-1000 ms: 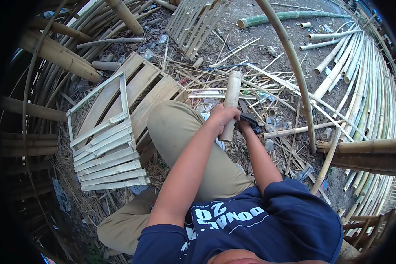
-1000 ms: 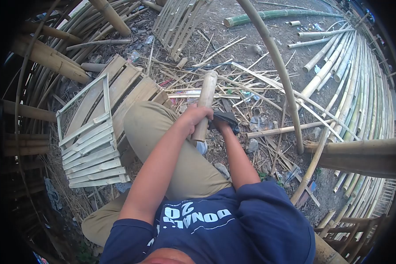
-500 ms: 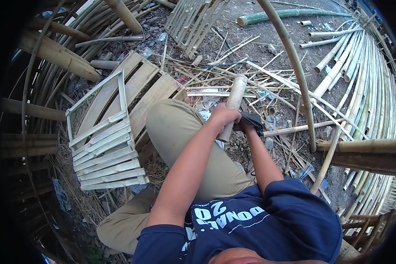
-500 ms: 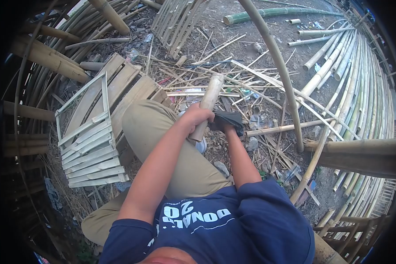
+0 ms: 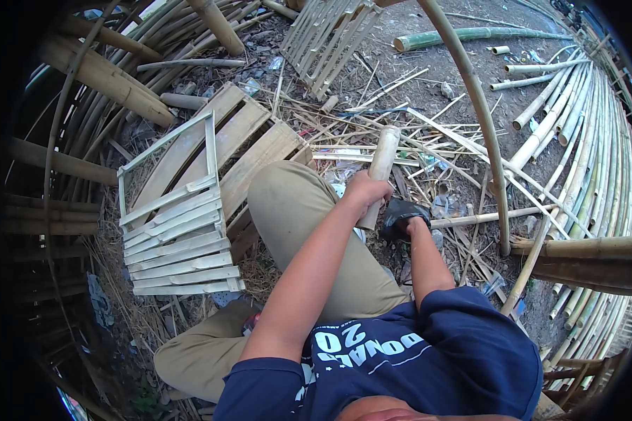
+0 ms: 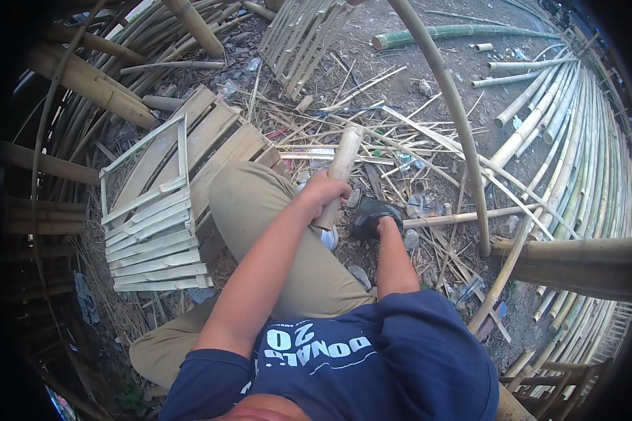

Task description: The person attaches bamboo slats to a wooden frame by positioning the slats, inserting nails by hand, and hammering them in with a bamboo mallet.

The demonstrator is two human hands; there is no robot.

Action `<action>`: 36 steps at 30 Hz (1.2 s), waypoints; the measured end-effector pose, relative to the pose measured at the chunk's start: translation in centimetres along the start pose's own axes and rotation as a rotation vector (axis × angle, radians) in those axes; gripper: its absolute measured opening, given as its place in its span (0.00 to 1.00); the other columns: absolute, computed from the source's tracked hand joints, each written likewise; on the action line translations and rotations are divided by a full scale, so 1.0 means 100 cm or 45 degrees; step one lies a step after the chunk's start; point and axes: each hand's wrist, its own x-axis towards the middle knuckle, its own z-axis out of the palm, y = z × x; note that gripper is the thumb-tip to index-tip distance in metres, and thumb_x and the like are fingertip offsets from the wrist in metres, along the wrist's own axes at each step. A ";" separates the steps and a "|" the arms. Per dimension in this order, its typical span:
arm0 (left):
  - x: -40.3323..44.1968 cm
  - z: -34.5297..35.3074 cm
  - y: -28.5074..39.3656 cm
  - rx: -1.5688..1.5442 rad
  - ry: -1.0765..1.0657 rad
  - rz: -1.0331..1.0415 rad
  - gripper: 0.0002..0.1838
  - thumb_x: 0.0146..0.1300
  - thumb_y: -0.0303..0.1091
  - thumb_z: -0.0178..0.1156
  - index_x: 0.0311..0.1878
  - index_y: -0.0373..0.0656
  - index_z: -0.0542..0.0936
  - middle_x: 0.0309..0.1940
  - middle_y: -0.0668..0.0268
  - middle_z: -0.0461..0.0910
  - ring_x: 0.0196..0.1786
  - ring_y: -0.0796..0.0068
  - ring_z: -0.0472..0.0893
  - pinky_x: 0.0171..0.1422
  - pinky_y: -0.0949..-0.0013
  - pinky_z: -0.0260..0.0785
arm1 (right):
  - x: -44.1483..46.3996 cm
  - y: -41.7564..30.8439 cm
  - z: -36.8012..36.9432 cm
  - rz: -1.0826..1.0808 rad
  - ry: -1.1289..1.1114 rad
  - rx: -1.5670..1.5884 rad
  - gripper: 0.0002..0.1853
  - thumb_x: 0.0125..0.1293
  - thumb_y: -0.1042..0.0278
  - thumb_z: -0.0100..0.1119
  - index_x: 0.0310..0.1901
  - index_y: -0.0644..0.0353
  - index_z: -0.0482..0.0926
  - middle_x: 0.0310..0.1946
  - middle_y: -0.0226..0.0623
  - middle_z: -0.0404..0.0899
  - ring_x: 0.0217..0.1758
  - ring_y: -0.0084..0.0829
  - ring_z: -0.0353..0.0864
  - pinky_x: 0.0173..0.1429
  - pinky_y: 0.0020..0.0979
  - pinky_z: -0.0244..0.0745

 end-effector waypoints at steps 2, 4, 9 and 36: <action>0.004 0.000 -0.002 -0.011 0.013 0.012 0.27 0.44 0.22 0.69 0.53 0.32 0.79 0.39 0.57 0.83 0.34 0.66 0.85 0.39 0.60 0.80 | 0.004 0.001 -0.001 0.131 -0.076 0.215 0.10 0.70 0.54 0.65 0.38 0.50 0.85 0.36 0.35 0.89 0.38 0.39 0.88 0.43 0.45 0.83; 0.004 0.003 -0.002 -0.034 0.079 0.040 0.22 0.42 0.23 0.70 0.45 0.32 0.83 0.34 0.58 0.86 0.30 0.68 0.85 0.36 0.63 0.79 | 0.009 0.002 -0.004 0.218 -0.124 0.326 0.10 0.70 0.54 0.66 0.38 0.49 0.85 0.35 0.34 0.88 0.38 0.39 0.88 0.42 0.45 0.83; -0.001 0.004 -0.004 -0.091 0.073 0.068 0.18 0.41 0.23 0.70 0.41 0.31 0.85 0.31 0.59 0.86 0.27 0.70 0.84 0.34 0.64 0.78 | -0.001 0.007 -0.010 0.236 -0.007 0.283 0.10 0.70 0.54 0.67 0.35 0.47 0.83 0.31 0.30 0.86 0.33 0.35 0.86 0.35 0.41 0.81; -0.186 -0.109 0.057 -0.706 0.023 0.858 0.31 0.41 0.21 0.59 0.56 0.36 0.81 0.65 0.55 0.79 0.69 0.61 0.78 0.57 0.56 0.86 | -0.497 -0.157 0.221 -1.759 -0.252 -1.219 0.13 0.81 0.62 0.60 0.46 0.67 0.81 0.22 0.35 0.79 0.21 0.22 0.79 0.26 0.29 0.74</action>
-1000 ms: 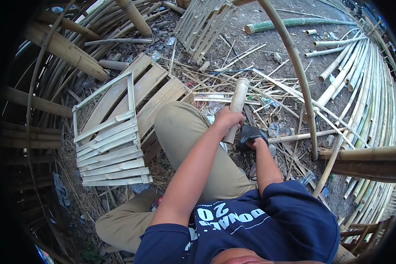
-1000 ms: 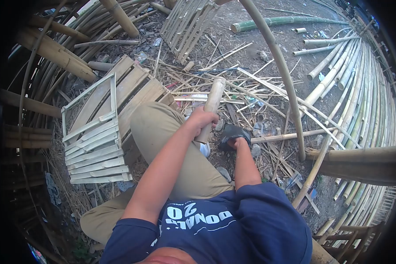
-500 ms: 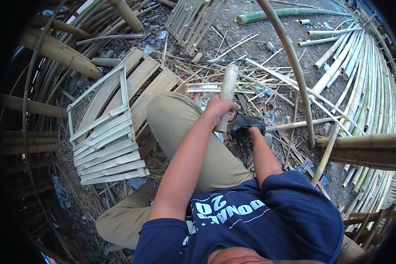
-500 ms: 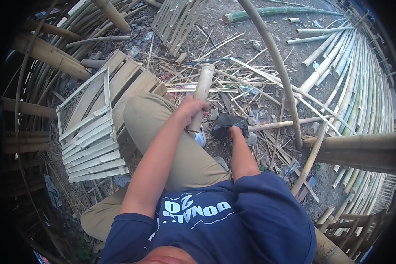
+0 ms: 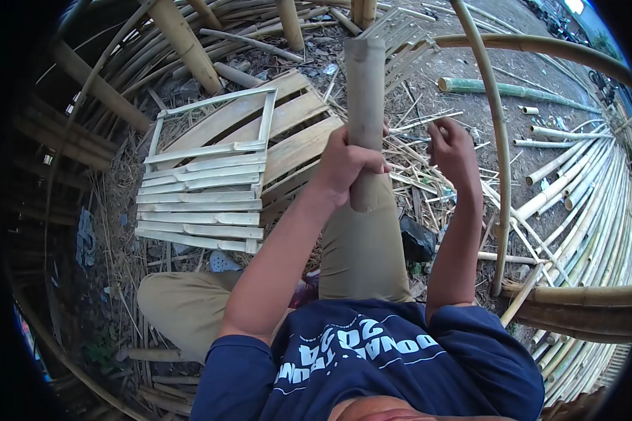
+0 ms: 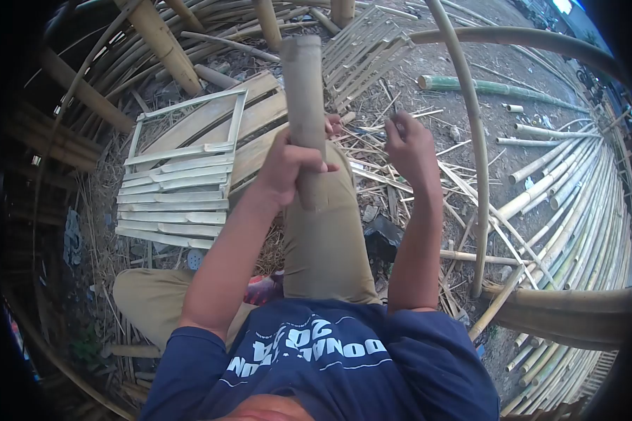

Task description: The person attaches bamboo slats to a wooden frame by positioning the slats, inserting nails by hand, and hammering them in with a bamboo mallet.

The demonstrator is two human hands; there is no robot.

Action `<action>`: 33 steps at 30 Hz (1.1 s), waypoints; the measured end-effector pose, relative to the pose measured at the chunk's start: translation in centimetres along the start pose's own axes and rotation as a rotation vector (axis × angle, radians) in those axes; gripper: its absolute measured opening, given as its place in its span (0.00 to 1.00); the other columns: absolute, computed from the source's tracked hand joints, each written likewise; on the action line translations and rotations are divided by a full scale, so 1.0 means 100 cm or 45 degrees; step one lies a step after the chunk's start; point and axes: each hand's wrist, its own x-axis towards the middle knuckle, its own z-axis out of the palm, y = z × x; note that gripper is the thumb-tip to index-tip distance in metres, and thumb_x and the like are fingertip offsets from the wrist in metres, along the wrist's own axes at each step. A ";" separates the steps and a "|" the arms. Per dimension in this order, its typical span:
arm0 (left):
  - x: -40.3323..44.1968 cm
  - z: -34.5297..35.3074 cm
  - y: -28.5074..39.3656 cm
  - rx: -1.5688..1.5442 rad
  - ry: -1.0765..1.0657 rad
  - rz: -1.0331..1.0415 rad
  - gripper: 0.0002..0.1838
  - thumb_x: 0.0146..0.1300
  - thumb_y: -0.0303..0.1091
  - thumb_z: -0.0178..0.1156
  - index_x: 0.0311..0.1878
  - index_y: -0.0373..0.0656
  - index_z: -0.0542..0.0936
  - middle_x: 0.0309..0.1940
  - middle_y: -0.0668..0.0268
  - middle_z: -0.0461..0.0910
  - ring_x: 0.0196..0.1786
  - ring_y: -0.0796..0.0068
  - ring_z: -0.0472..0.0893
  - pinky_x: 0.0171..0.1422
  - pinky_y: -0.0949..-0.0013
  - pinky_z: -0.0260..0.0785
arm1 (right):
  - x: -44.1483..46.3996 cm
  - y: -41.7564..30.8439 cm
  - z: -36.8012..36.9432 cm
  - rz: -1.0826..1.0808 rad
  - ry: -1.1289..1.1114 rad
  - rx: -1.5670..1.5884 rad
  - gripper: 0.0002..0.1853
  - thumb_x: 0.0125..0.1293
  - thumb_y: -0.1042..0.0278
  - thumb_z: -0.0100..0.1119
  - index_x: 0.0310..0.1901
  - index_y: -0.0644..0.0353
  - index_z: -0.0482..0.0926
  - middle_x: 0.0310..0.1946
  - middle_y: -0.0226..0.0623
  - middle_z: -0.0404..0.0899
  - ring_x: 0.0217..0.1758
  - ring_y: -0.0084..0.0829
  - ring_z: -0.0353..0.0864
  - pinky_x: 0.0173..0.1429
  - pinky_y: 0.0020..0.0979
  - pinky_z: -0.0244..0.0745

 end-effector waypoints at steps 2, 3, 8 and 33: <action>-0.017 -0.011 0.035 -0.024 -0.033 0.165 0.35 0.40 0.22 0.59 0.60 0.37 0.80 0.68 0.56 0.76 0.74 0.60 0.75 0.60 0.54 0.86 | 0.006 -0.073 0.025 -0.156 -0.273 0.360 0.12 0.83 0.64 0.57 0.47 0.67 0.80 0.23 0.32 0.80 0.23 0.20 0.79 0.26 0.26 0.73; -0.025 -0.016 0.051 -0.021 0.032 0.229 0.35 0.41 0.21 0.59 0.61 0.36 0.80 0.62 0.57 0.78 0.66 0.61 0.78 0.57 0.56 0.86 | 0.004 -0.107 0.037 -0.243 -0.416 0.368 0.12 0.83 0.64 0.58 0.46 0.67 0.80 0.24 0.34 0.81 0.24 0.20 0.80 0.27 0.27 0.74; -0.054 -0.057 0.119 0.096 0.300 0.505 0.38 0.42 0.21 0.59 0.66 0.32 0.80 0.58 0.56 0.81 0.55 0.62 0.85 0.56 0.58 0.86 | 0.018 -0.184 0.111 -0.711 -0.753 0.437 0.14 0.82 0.64 0.57 0.58 0.66 0.83 0.25 0.30 0.81 0.26 0.19 0.82 0.31 0.26 0.77; 0.012 -0.303 0.048 0.723 0.765 0.496 0.12 0.76 0.23 0.64 0.57 0.42 0.89 0.52 0.65 0.90 0.55 0.80 0.85 0.62 0.75 0.76 | 0.074 -0.085 0.216 -0.041 -1.246 0.632 0.46 0.51 0.77 0.83 0.71 0.70 0.68 0.58 0.43 0.83 0.64 0.36 0.83 0.70 0.42 0.80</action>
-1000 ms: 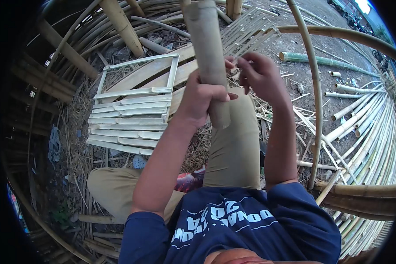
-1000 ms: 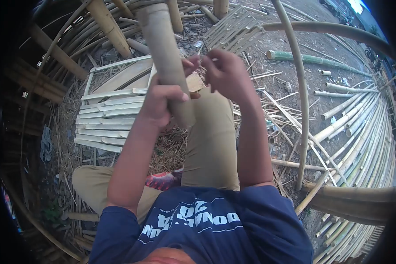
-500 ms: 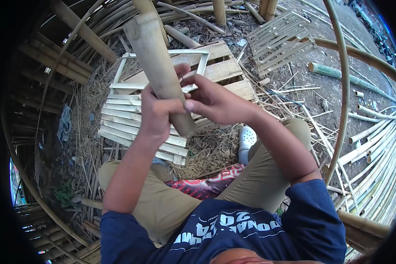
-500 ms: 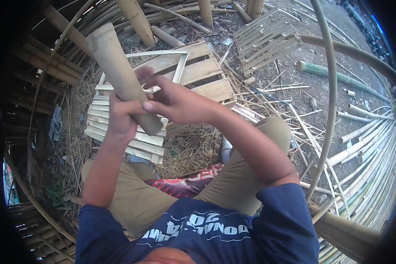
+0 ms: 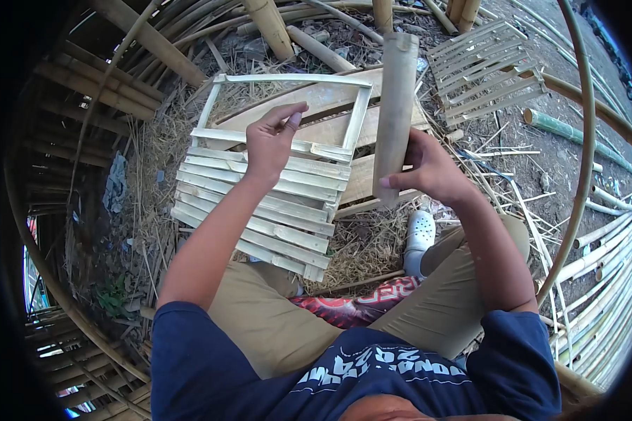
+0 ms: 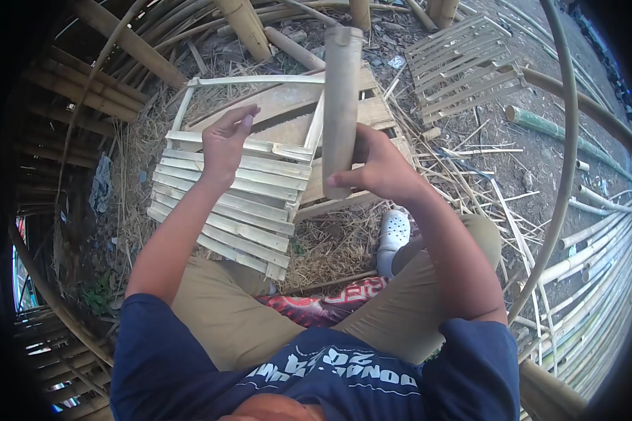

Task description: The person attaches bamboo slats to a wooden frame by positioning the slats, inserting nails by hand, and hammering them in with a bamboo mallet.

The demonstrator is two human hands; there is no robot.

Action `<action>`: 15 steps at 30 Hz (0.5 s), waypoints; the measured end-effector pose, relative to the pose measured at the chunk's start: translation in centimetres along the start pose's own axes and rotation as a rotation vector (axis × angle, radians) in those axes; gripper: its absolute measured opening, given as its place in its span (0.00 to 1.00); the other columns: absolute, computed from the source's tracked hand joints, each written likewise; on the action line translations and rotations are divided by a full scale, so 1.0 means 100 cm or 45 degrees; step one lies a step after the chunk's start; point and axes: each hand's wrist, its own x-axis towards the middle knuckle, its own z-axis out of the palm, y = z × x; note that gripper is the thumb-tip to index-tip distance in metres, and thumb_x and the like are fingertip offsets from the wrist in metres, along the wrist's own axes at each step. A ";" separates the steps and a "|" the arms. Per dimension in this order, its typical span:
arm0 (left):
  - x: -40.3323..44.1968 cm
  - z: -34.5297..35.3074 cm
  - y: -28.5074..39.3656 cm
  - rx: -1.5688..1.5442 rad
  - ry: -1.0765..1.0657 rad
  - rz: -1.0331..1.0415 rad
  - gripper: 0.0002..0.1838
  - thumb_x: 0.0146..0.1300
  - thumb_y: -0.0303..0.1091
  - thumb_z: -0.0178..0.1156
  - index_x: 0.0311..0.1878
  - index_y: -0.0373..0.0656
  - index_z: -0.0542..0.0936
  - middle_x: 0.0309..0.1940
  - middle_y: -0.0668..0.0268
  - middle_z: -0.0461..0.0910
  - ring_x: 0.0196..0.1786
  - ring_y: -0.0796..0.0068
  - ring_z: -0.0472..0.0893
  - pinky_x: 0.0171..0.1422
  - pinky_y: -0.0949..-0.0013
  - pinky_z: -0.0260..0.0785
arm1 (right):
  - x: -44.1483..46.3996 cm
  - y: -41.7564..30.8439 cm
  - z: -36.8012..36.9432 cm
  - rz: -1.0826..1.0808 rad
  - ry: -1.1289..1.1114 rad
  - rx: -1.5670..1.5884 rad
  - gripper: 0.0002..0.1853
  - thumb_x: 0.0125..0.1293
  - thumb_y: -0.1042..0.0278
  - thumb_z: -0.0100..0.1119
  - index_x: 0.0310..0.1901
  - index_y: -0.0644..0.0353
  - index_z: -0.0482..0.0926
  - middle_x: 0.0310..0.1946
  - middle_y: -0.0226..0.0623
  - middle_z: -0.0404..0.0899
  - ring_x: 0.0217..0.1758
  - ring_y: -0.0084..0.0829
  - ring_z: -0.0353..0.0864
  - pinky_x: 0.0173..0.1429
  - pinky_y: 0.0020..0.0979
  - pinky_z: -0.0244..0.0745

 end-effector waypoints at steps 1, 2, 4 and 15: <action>0.001 -0.006 -0.011 0.025 -0.048 -0.041 0.12 0.75 0.23 0.65 0.57 0.42 0.89 0.51 0.65 0.90 0.54 0.80 0.86 0.60 0.75 0.77 | 0.001 0.001 0.003 0.060 0.090 0.048 0.44 0.51 0.78 0.82 0.70 0.71 0.69 0.57 0.44 0.83 0.62 0.37 0.84 0.69 0.42 0.80; 0.004 -0.011 -0.021 0.051 -0.098 -0.071 0.12 0.74 0.23 0.65 0.56 0.42 0.90 0.51 0.66 0.90 0.53 0.81 0.86 0.59 0.75 0.77 | 0.003 0.003 0.004 0.110 0.143 0.056 0.44 0.51 0.78 0.82 0.70 0.71 0.69 0.57 0.45 0.83 0.61 0.37 0.84 0.69 0.42 0.80; 0.008 -0.013 -0.036 0.147 -0.213 -0.110 0.16 0.71 0.23 0.69 0.61 0.40 0.86 0.49 0.64 0.91 0.52 0.79 0.87 0.59 0.73 0.79 | 0.008 0.007 0.006 0.203 0.244 0.071 0.42 0.51 0.78 0.81 0.69 0.72 0.70 0.57 0.46 0.83 0.60 0.38 0.85 0.68 0.42 0.80; -0.004 0.023 -0.059 0.509 -0.539 -0.282 0.15 0.59 0.33 0.80 0.51 0.52 0.94 0.45 0.68 0.91 0.42 0.82 0.87 0.50 0.74 0.77 | 0.022 0.020 0.004 0.234 0.303 0.124 0.39 0.54 0.73 0.80 0.67 0.71 0.72 0.55 0.46 0.82 0.56 0.38 0.86 0.62 0.42 0.83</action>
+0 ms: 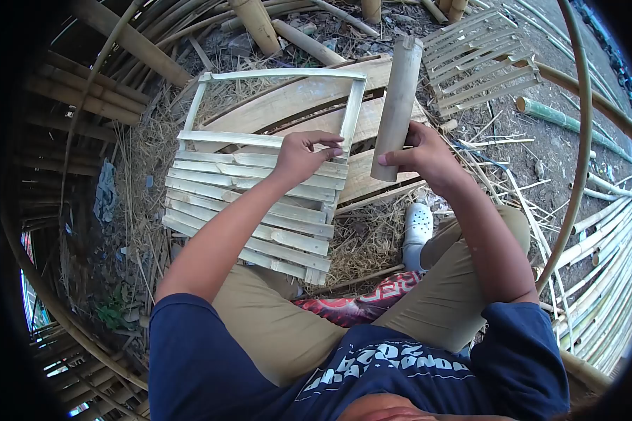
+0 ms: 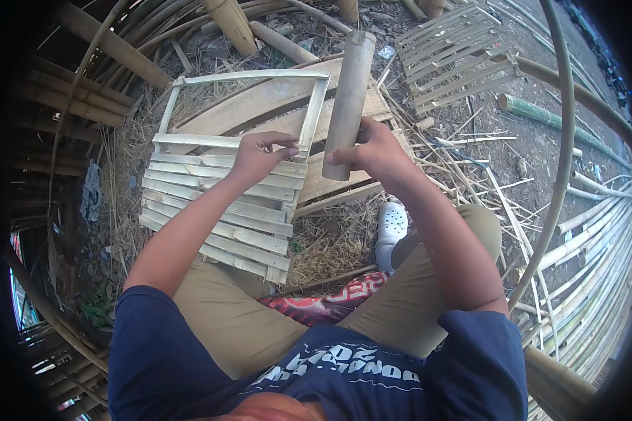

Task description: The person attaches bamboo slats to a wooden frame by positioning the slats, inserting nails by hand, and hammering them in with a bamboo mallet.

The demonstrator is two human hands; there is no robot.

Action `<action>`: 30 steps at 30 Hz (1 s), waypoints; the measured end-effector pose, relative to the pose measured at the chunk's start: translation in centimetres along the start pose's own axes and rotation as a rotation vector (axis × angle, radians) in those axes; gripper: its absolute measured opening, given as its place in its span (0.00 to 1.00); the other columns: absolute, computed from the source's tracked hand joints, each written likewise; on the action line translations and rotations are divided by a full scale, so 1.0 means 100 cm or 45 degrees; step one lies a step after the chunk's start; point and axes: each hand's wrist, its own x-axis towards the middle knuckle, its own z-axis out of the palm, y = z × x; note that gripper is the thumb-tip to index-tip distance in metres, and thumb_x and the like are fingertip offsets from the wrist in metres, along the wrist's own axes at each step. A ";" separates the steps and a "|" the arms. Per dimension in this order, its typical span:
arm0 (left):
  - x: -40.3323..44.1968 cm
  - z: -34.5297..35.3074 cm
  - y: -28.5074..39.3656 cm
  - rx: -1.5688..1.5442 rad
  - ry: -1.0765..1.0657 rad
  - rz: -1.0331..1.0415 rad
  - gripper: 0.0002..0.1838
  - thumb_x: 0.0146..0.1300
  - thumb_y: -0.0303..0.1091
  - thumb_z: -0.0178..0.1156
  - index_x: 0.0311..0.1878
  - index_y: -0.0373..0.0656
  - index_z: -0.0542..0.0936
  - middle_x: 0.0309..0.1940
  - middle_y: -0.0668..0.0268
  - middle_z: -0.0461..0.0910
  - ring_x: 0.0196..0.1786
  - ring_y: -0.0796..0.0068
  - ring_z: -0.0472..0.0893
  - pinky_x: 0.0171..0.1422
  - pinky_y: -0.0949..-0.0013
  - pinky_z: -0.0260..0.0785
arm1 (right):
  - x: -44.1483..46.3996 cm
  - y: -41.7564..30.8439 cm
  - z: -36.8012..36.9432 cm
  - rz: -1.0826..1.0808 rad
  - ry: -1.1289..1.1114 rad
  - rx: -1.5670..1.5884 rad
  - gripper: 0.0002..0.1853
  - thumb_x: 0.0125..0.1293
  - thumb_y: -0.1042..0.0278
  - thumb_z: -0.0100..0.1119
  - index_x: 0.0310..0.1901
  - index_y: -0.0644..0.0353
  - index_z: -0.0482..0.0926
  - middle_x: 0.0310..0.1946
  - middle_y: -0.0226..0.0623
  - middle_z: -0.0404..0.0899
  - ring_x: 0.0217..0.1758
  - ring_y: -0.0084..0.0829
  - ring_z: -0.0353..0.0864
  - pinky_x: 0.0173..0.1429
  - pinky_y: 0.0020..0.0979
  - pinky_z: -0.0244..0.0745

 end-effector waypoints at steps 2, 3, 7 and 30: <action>0.002 0.006 -0.005 0.094 0.116 0.259 0.13 0.59 0.33 0.80 0.48 0.48 0.93 0.43 0.67 0.91 0.43 0.78 0.88 0.51 0.72 0.78 | -0.002 -0.002 0.001 0.010 0.000 -0.001 0.39 0.54 0.73 0.80 0.67 0.71 0.72 0.55 0.46 0.82 0.56 0.38 0.86 0.62 0.42 0.83; 0.003 0.008 -0.007 0.141 0.172 0.389 0.12 0.59 0.32 0.80 0.46 0.47 0.93 0.42 0.66 0.91 0.43 0.76 0.88 0.51 0.71 0.78 | -0.003 -0.003 0.002 0.015 0.002 0.000 0.39 0.55 0.72 0.80 0.67 0.71 0.72 0.55 0.46 0.82 0.56 0.38 0.86 0.62 0.41 0.83; 0.014 0.006 -0.013 0.149 0.136 0.444 0.10 0.57 0.30 0.80 0.42 0.42 0.92 0.40 0.64 0.90 0.44 0.71 0.89 0.53 0.68 0.80 | -0.004 -0.002 0.000 0.030 -0.008 0.022 0.39 0.55 0.72 0.80 0.68 0.71 0.72 0.55 0.46 0.82 0.56 0.39 0.86 0.62 0.42 0.84; 0.030 -0.003 -0.033 -0.264 0.148 0.224 0.22 0.61 0.29 0.78 0.58 0.37 0.87 0.42 0.66 0.91 0.42 0.82 0.86 0.49 0.78 0.76 | -0.018 -0.002 -0.015 0.010 0.016 0.032 0.41 0.57 0.73 0.80 0.70 0.72 0.69 0.58 0.47 0.81 0.58 0.40 0.86 0.61 0.43 0.85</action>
